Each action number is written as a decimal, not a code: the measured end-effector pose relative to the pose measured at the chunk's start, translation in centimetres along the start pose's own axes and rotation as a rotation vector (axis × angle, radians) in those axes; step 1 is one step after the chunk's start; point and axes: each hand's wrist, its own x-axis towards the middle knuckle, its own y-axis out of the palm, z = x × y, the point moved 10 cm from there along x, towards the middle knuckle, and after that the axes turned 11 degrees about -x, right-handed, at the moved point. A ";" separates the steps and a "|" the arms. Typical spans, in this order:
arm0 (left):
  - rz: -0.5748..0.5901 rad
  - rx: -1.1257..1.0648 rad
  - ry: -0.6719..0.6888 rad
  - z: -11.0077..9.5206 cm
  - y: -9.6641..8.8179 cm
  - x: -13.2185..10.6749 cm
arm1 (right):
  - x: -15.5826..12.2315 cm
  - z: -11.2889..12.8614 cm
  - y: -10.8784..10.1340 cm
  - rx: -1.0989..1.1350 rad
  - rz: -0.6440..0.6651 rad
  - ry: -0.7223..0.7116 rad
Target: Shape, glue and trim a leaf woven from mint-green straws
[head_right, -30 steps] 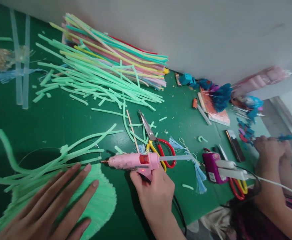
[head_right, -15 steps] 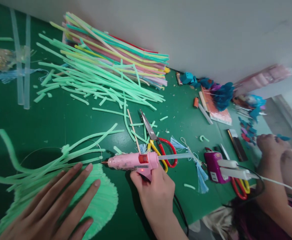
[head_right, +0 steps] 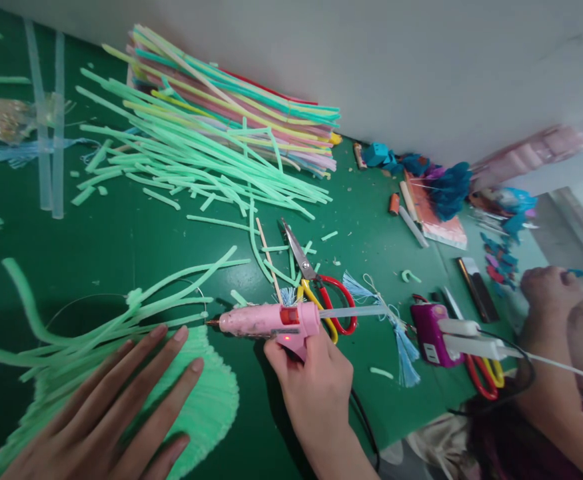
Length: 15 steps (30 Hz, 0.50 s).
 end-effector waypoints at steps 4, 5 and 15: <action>-0.003 0.004 0.002 0.0 0.0 0.1 | 0.1 0.1 0.0 0.001 -0.004 0.002; -0.003 0.001 0.004 0.0 0.0 0.1 | 0.1 0.0 0.0 0.002 0.001 0.007; 0.008 0.005 0.009 -0.1 0.0 -0.1 | 0.2 -0.6 0.1 -0.003 0.022 0.039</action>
